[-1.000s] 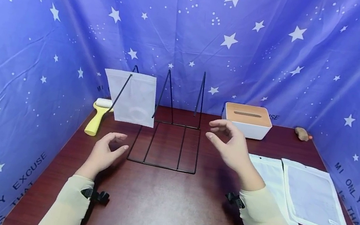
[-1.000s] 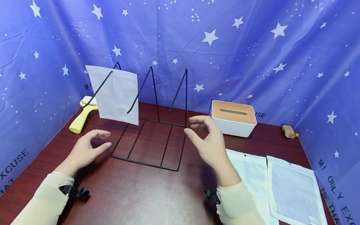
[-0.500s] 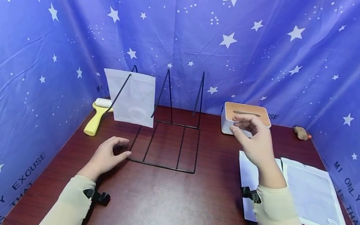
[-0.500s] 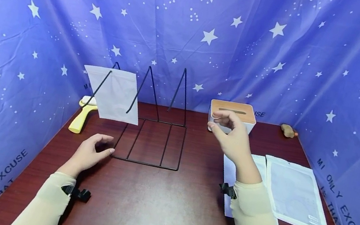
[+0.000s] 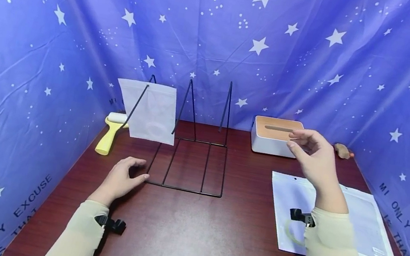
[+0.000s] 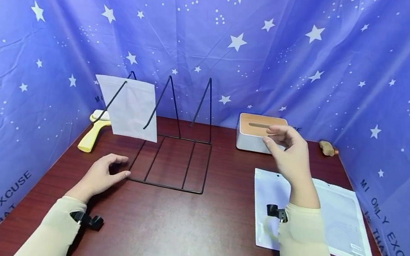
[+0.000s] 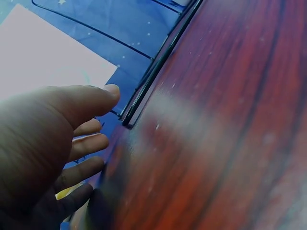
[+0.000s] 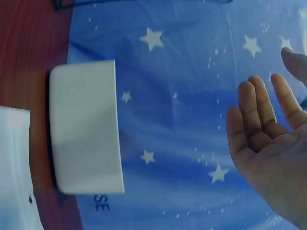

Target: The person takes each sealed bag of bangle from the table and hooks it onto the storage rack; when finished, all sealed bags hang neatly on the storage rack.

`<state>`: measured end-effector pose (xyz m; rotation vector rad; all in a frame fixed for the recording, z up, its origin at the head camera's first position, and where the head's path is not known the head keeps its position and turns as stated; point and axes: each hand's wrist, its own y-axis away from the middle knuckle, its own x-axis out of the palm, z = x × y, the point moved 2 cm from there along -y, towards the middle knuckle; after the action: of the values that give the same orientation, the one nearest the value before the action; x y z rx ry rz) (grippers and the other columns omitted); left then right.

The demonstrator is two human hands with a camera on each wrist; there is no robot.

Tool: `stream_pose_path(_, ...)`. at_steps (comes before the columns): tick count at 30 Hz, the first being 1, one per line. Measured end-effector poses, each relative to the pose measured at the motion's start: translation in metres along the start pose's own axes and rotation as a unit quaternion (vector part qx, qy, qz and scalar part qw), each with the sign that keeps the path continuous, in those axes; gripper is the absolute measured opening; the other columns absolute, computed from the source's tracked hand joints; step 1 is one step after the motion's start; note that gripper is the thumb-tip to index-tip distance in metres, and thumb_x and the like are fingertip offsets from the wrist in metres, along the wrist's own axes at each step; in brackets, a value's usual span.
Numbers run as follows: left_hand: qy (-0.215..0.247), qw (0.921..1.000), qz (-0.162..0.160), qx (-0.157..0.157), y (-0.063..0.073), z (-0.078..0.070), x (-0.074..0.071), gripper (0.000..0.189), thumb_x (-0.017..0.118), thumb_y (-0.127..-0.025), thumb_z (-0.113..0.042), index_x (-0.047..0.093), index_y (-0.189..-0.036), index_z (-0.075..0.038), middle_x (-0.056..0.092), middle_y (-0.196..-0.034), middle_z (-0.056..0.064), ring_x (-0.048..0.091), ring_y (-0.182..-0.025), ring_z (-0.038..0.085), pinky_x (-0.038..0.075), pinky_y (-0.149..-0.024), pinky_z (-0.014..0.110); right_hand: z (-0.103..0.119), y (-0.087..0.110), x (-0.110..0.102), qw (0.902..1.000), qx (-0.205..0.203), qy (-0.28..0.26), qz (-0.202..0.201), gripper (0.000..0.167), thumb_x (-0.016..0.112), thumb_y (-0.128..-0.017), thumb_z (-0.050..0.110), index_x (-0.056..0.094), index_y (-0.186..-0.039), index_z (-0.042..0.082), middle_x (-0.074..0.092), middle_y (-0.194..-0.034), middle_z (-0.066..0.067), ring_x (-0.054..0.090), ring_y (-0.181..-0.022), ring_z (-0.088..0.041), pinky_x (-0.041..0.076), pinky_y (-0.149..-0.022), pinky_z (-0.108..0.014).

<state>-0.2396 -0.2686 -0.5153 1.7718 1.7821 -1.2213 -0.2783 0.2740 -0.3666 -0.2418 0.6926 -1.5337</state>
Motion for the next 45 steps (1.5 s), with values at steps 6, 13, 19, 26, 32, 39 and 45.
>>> stream_pose_path(6, -0.015, 0.9994, 0.024, -0.018, 0.000, 0.001, -0.001, 0.052, 0.085, -0.090, -0.033, 0.069, -0.132, -0.006, 0.068, -0.129, 0.012, 0.055, -0.127, 0.036, 0.041, -0.109, 0.054, -0.015, -0.001, -0.018, 0.9992, 0.031, -0.012, -0.021, 0.033, 0.073, -0.096, -0.003, 0.064, -0.127, -0.011, 0.073, -0.110, -0.006, 0.067, -0.093, -0.009, 0.051, -0.080, -0.017)
stream_pose_path(13, -0.023, 0.9985, 0.043, -0.025, 0.000, -0.002, -0.002, 0.058, 0.085, -0.090, -0.038, 0.067, -0.135, -0.007, 0.066, -0.134, 0.012, 0.052, -0.130, 0.036, 0.040, -0.110, 0.054, -0.029, 0.001, -0.028, 0.9968, 0.063, 0.039, -0.030, 0.033, 0.072, -0.098, 0.000, 0.063, -0.127, -0.012, 0.073, -0.109, -0.004, 0.066, -0.096, -0.006, 0.050, -0.085, -0.015)
stream_pose_path(19, -0.027, 0.9983, 0.048, -0.019, 0.000, -0.003, -0.003, 0.059, 0.085, -0.089, -0.038, 0.067, -0.136, -0.006, 0.065, -0.135, 0.012, 0.052, -0.130, 0.036, 0.040, -0.110, 0.055, -0.043, 0.008, -0.037, 0.9926, 0.082, 0.088, -0.017, 0.029, 0.072, -0.098, 0.001, 0.064, -0.123, -0.011, 0.074, -0.105, 0.000, 0.065, -0.094, -0.002, 0.050, -0.083, -0.012)
stream_pose_path(26, -0.026, 0.9981, 0.052, -0.019, 0.000, -0.002, -0.002, 0.059, 0.087, -0.087, -0.034, 0.068, -0.134, -0.006, 0.065, -0.135, 0.010, 0.051, -0.131, 0.035, 0.039, -0.111, 0.055, -0.065, 0.017, -0.055, 0.9883, 0.103, 0.113, -0.010, 0.032, 0.074, -0.099, 0.008, 0.066, -0.126, -0.007, 0.072, -0.105, 0.012, 0.064, -0.093, 0.000, 0.049, -0.079, -0.010)
stream_pose_path(32, -0.018, 0.9982, 0.056, -0.010, 0.001, -0.002, 0.000, 0.057, 0.090, -0.084, -0.029, 0.070, -0.132, -0.004, 0.065, -0.135, 0.009, 0.051, -0.129, 0.035, 0.040, -0.110, 0.053, -0.075, 0.024, -0.063, 0.9825, 0.137, 0.126, 0.010, 0.037, 0.074, -0.100, 0.018, 0.065, -0.130, -0.003, 0.071, -0.106, 0.015, 0.062, -0.094, -0.001, 0.048, -0.078, -0.011)
stream_pose_path(39, -0.011, 0.9985, 0.054, -0.006, 0.002, 0.000, 0.001, 0.053, 0.090, -0.084, -0.027, 0.073, -0.129, -0.005, 0.064, -0.135, 0.009, 0.050, -0.130, 0.035, 0.039, -0.109, 0.053, -0.081, 0.029, -0.071, 0.9772, 0.155, 0.142, 0.031, 0.041, 0.074, -0.101, 0.024, 0.064, -0.130, -0.003, 0.071, -0.106, 0.013, 0.062, -0.092, 0.002, 0.048, -0.074, -0.012)
stream_pose_path(45, -0.021, 0.9984, 0.052, 0.001, 0.001, 0.002, 0.003, 0.049, 0.090, -0.084, -0.027, 0.074, -0.126, -0.007, 0.064, -0.135, 0.008, 0.050, -0.128, 0.035, 0.040, -0.108, 0.053, -0.094, 0.035, -0.079, 0.9675, 0.182, 0.167, 0.054, 0.046, 0.074, -0.101, 0.031, 0.064, -0.133, 0.000, 0.072, -0.110, 0.010, 0.062, -0.091, 0.006, 0.050, -0.074, -0.013)
